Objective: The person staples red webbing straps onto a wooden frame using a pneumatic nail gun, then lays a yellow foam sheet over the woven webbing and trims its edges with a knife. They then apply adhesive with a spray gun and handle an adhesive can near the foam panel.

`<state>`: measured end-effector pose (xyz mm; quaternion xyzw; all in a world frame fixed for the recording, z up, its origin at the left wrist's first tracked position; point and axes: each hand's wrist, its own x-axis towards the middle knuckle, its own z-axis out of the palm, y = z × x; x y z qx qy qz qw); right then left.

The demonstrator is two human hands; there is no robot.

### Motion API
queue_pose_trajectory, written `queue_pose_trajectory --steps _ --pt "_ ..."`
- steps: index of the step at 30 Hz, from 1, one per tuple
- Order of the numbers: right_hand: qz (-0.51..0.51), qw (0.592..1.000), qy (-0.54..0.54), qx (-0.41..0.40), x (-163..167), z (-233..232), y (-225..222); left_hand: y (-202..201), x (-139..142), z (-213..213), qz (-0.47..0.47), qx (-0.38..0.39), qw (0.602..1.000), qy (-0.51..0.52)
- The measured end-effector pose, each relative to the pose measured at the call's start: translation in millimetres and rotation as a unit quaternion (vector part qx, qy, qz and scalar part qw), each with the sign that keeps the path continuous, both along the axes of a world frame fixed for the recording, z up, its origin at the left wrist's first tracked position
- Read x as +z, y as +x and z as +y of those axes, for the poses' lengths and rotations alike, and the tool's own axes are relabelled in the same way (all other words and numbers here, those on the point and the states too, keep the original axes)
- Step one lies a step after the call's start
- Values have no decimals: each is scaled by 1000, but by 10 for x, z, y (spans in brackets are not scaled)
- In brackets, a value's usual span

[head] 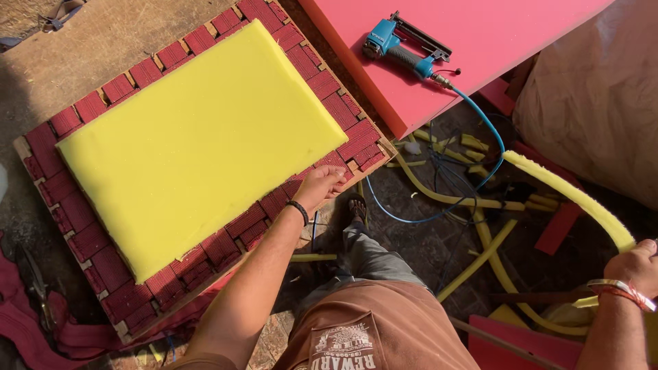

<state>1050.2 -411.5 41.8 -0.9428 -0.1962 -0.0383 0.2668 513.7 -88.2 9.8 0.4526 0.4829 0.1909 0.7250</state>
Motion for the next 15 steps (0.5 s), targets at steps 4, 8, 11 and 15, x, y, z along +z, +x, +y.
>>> queue_pose_trajectory --steps 4,8,11,15 --pt "41 986 -160 -8 -180 14 120 -600 -170 -427 39 96 994 -22" --pt "192 924 311 111 -370 818 -418 -798 -240 -777 38 184 980 -71" --pt "423 828 321 181 -489 1547 -1069 -856 -236 -918 79 239 968 -7" --pt "538 736 307 273 -406 2704 -1594 -922 -164 -1052 70 356 932 -6"
